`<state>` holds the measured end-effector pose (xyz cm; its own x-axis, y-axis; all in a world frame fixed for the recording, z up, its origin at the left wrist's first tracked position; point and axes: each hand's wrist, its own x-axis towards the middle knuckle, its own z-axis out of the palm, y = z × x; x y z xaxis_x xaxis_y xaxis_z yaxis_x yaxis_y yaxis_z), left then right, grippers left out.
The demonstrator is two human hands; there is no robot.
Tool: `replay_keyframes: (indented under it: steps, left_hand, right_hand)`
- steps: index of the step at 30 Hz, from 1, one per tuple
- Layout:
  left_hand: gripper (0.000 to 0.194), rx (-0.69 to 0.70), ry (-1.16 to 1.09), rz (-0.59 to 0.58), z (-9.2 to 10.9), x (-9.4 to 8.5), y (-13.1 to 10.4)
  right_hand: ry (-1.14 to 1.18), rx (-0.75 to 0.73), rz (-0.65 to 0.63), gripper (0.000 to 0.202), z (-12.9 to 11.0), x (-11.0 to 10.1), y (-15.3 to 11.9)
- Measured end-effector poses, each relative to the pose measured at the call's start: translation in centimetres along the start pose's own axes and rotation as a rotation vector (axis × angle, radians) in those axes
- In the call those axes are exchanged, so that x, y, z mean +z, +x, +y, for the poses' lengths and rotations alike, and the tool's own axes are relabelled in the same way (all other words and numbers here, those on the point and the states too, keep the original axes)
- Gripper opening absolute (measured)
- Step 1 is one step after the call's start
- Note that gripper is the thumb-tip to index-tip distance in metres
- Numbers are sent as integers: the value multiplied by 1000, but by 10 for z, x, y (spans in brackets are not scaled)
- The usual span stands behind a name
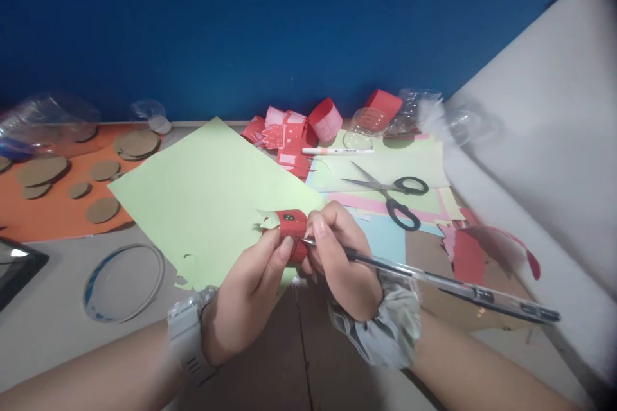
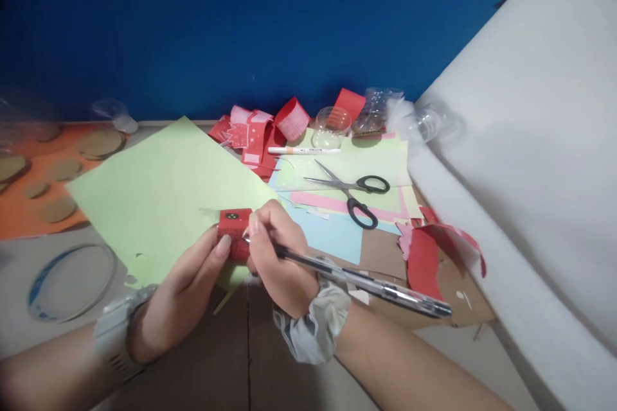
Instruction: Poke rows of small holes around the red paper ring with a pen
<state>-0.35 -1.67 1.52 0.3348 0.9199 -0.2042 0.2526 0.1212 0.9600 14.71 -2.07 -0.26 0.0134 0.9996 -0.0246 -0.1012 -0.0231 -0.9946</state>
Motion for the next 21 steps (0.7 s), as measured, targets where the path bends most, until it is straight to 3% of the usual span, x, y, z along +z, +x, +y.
replay_keyframes:
  steps: [6, 12, 21]
  left_hand:
    - [26, 19, -27, -8, 0, 1, 1]
    - [27, 58, -50, 6, -1, 2, 1]
    - [26, 98, -91, -10, -2, 1, 0]
  right_hand:
    - [-104, -2, -49, 31, -3, -4, 1]
    - [-12, -12, -17, 26, 1, -2, -1]
    - [-155, -61, -46, 31, 2, -7, -3]
